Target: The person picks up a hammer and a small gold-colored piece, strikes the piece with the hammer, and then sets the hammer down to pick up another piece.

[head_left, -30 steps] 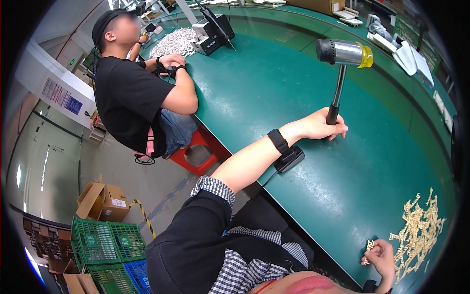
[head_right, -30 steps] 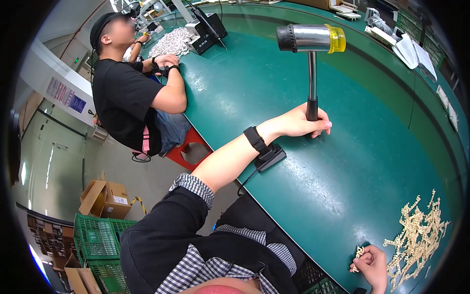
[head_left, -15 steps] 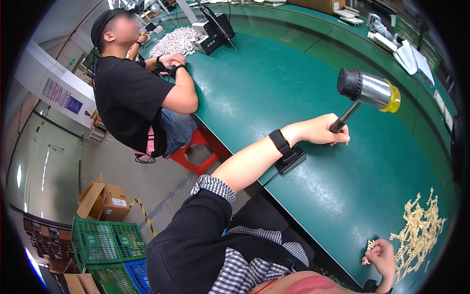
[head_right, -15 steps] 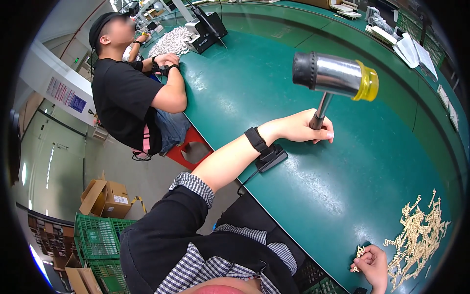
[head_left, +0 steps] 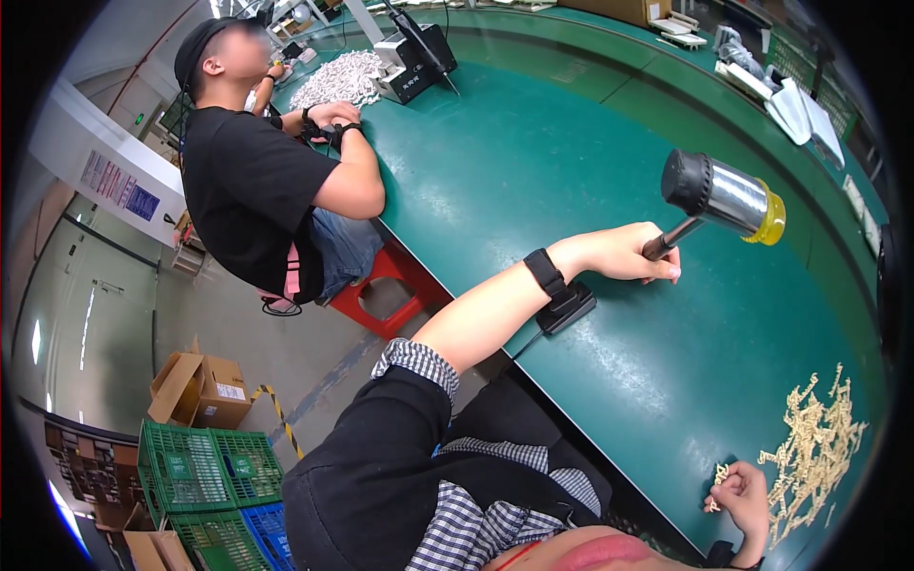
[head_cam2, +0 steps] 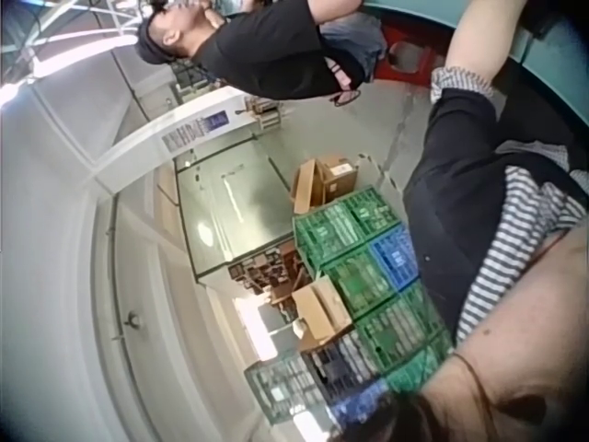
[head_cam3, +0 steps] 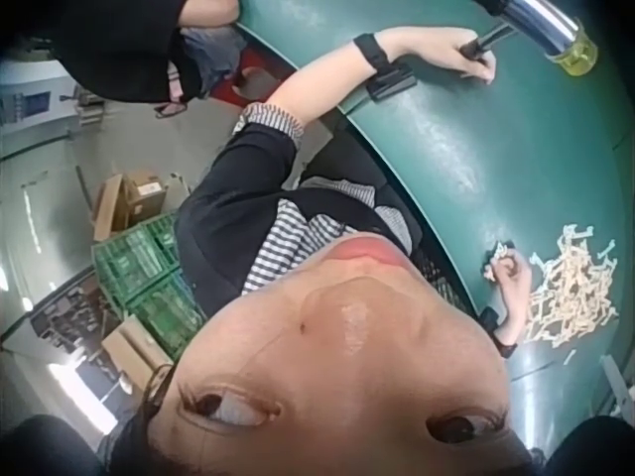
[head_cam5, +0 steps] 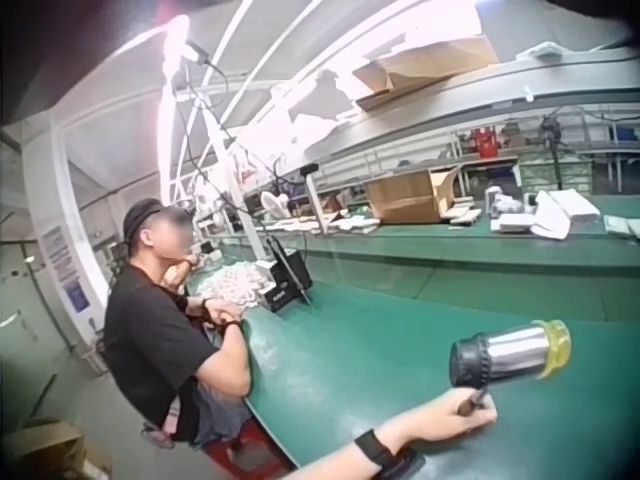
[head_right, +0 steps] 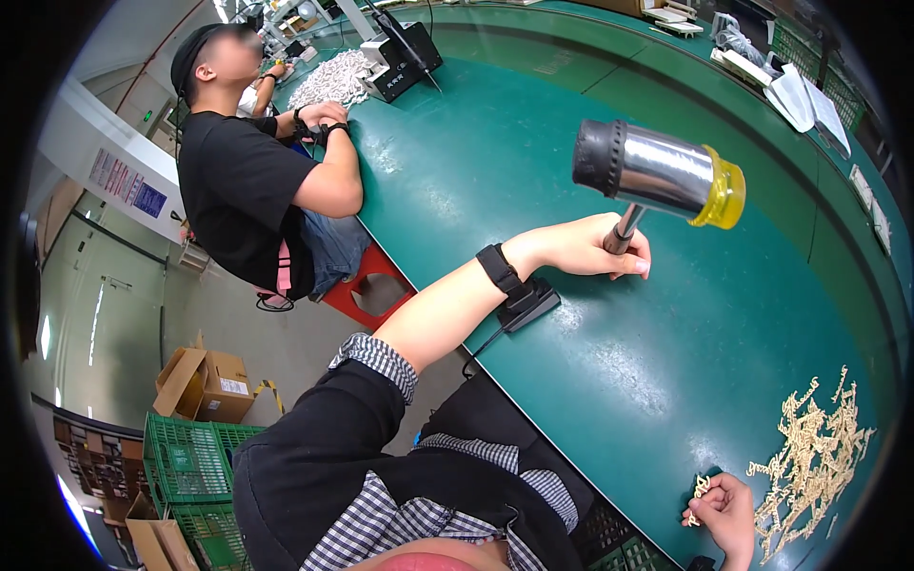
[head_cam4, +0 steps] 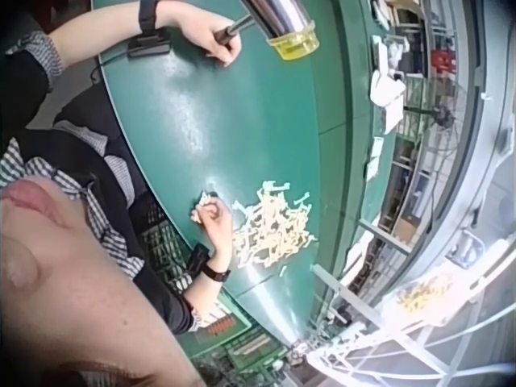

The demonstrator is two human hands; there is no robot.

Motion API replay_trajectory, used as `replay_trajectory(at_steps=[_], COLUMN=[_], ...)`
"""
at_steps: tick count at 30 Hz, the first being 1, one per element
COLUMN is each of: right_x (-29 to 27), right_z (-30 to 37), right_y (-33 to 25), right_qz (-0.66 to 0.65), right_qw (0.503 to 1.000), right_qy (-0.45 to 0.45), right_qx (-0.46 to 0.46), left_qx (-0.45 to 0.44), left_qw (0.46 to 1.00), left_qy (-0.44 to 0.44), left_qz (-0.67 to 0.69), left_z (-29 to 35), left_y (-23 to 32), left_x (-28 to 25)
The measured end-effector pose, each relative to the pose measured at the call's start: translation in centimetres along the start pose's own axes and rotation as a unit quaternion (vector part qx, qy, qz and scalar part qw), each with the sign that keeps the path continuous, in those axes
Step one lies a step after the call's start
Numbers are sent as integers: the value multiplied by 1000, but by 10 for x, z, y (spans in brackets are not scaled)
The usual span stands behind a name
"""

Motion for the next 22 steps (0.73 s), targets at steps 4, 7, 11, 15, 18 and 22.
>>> replay_trajectory(at_steps=[4,7,11,15,18,22], right_x=[0,0,0,0,0,0], right_z=[0,0,-1,0,0,1], right_y=[0,1,1,1,0,-1], right_qz=[4,6,4,-1,0,6], right_qw=[1000,1000,1000,1000,1000,1000], right_qy=[0,-2,-2,-4,-3,-5], right_qx=[-3,-2,-1,1,1,1], left_qx=[0,-5,-15,-36,-41,-57], left_qw=[999,998,997,993,991,991], left_qy=[16,28,44,64,73,70], left_qz=[28,61,64,89,101,100], left_z=[-1,-2,-5,-5,-5,-5], left_y=[-1,-3,-4,-6,-8,-9], left_x=[-1,-3,-5,-5,-6,-7])
Point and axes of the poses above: each hand's wrist, its own z-axis away from the middle knuckle, its own x-axis out of the palm, y = z × x, the point moved 4 cm from there along -z, towards the middle knuckle, and after that the axes turned 12 degrees about y, right-handed, at the moved point
